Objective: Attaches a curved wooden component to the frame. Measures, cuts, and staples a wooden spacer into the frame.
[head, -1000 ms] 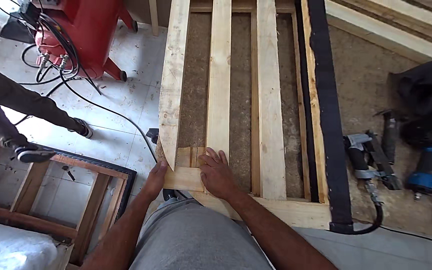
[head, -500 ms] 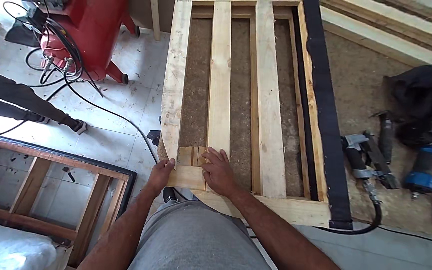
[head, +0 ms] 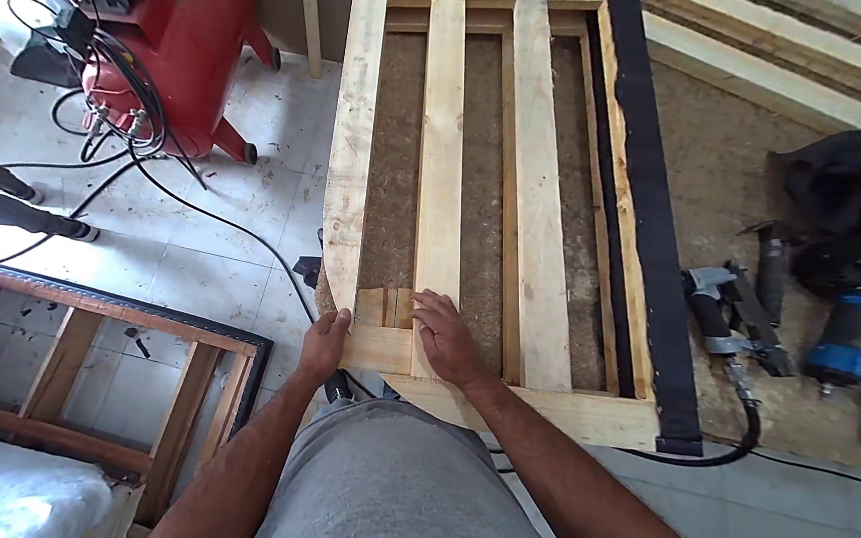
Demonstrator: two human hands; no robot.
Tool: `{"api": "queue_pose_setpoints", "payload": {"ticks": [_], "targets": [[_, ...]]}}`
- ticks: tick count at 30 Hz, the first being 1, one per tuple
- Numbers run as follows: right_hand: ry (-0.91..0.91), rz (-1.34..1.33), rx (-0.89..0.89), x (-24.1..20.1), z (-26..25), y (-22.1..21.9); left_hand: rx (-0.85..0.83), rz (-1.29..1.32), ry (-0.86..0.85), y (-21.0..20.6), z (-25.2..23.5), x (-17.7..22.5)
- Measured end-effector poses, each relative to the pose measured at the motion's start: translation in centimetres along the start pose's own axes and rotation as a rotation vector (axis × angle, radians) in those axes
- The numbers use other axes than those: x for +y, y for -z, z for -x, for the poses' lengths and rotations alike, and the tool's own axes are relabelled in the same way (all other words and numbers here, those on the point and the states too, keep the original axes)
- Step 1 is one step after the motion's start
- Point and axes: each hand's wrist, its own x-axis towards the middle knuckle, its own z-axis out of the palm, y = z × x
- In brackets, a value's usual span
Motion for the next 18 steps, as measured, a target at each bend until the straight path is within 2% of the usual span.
{"api": "queue_pose_setpoints", "payload": {"ticks": [18], "targets": [[0.019, 0.020, 0.019, -0.04, -0.07, -0.31, -0.004, 0.064, 0.010, -0.07, -0.06, -0.26]]}}
